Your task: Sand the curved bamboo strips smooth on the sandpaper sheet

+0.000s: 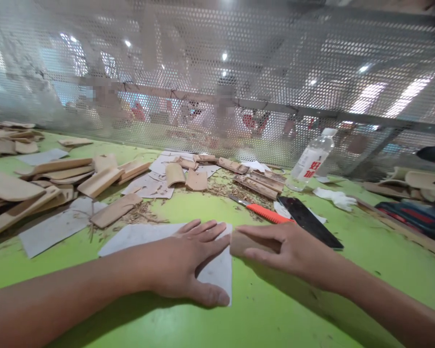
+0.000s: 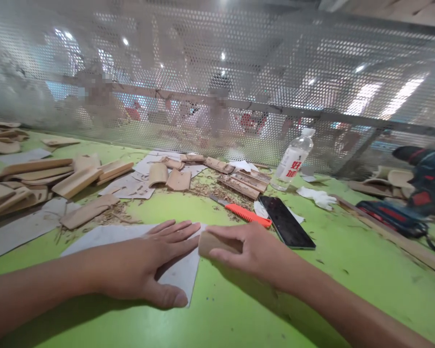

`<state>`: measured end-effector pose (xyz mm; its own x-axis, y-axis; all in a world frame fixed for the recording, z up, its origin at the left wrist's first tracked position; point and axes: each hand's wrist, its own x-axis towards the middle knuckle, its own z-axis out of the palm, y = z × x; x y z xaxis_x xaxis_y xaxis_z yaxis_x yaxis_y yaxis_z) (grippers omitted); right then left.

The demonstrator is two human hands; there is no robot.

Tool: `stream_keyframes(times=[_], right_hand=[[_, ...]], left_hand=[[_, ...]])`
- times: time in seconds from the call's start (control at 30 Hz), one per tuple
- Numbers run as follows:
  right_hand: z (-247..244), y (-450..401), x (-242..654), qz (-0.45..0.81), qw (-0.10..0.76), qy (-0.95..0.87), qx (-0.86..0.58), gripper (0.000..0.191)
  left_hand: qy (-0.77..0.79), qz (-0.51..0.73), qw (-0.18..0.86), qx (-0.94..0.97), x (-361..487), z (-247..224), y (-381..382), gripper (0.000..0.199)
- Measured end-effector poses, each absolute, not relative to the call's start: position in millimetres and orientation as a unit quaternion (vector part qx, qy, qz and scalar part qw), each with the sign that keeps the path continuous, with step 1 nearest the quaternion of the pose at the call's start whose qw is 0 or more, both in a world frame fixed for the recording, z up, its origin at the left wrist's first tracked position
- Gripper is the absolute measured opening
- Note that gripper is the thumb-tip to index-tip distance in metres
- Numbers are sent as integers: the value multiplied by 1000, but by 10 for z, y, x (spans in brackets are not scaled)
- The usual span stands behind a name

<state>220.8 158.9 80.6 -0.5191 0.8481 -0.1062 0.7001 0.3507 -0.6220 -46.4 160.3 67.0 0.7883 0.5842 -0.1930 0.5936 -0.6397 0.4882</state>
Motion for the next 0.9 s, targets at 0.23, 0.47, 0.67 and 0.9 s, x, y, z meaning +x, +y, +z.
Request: stream_keyframes(times=[0.23,0.47,0.67,0.9], right_hand=[[756,1527,2150,365,97,-815,-440,51],[783,1459,2121,321,88,-846,-416,46],[766,1502,2161,279,113,-849,-434,48],[785,1558,2227,287,166,-810,-484,50]], left_hand=[[325,-34,263,908,-437,693,1599,100],[316,-19,268,910,-448,683,1601,102],[308,-25,264,914,-457,696,1598,99],[308,-14,274,911,-467,707,1591,93]])
